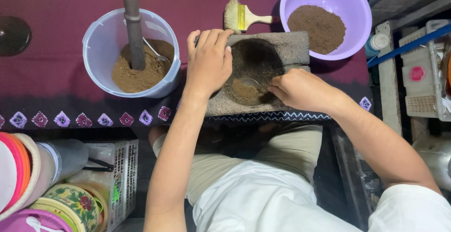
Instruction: Grinding brown powder in a stone mortar using a pestle and transferring it between containers with a spoon.
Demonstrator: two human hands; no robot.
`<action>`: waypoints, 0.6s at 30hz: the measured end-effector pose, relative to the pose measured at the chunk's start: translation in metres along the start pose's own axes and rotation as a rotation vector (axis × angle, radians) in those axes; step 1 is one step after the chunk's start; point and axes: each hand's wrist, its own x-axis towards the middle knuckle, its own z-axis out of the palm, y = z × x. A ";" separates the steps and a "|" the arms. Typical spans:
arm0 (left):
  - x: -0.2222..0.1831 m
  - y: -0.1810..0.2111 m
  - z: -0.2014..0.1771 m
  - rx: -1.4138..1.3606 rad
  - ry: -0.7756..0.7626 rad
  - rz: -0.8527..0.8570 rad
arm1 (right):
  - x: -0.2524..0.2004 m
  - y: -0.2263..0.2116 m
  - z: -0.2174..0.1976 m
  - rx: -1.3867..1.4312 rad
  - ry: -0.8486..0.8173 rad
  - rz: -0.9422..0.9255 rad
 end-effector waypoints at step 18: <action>0.002 0.000 0.000 0.025 -0.003 -0.011 | 0.004 0.037 -0.028 0.607 -0.072 0.080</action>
